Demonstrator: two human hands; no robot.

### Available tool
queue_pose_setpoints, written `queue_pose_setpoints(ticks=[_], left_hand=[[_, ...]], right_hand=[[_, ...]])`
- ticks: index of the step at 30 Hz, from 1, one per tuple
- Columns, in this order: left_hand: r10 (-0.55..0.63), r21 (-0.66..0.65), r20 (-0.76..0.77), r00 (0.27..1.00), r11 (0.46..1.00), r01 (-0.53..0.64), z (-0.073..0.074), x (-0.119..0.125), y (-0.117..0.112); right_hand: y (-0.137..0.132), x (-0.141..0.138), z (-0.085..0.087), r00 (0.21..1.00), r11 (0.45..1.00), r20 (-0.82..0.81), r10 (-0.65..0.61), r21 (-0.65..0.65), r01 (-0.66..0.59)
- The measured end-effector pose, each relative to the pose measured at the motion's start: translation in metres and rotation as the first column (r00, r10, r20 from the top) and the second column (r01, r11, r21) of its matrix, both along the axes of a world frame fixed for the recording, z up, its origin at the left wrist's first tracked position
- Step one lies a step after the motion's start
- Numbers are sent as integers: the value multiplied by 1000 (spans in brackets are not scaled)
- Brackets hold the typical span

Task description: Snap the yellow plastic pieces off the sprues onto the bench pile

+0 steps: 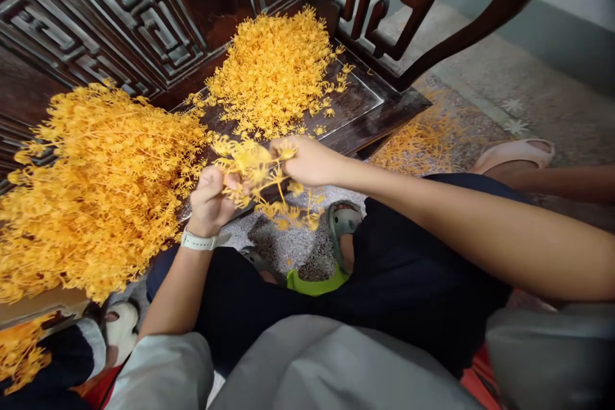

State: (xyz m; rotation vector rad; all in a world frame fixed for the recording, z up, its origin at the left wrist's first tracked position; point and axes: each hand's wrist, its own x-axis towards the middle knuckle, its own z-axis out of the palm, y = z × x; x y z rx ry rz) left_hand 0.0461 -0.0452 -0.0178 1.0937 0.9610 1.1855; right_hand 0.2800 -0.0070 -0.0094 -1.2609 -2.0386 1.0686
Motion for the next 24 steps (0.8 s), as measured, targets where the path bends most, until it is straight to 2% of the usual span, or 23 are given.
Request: queue_pose_setpoints(ticks=[2,4,7,9,11,14,16,17,20,22,24], left_hand=[[10,-24,35,999,1000,-9,2,-4,0],[-17,-31,29,999,999,18,1,-3,1],[-113,-42,-17,993,993,112,-2,6,3],[-178,-74,-73,981,982,173,-2,9,3],[-170,-100,-57,984,982,163,1,8,5],[-49,-134,131,990,989,67,8,2,8],[13,-142,240,971,990,22,12,-2,8],[25,-128,265,964,992,9,14,-3,8],[8,-81,281,960,997,16,18,-4,5],[-8,-106,270,963,994,38,19,-4,4],[34,-154,270,962,988,8,19,-5,6]], right_hand=[[10,1,-5,996,992,-85,-24,-127,13],[19,-1,-8,973,969,-204,-107,-239,56],[30,-5,-9,898,910,-329,-293,-385,156],[34,-6,-2,861,877,-359,-361,-446,182],[33,-3,10,868,871,-388,-309,-483,94],[23,5,31,894,867,-448,-26,-455,-203],[15,10,41,848,857,-520,105,-385,-343],[12,10,43,816,865,-569,103,-354,-356],[11,9,43,749,919,-658,-75,-337,-204],[15,7,41,747,923,-641,-178,-371,-98],[18,9,39,763,918,-608,-220,-393,-49]])
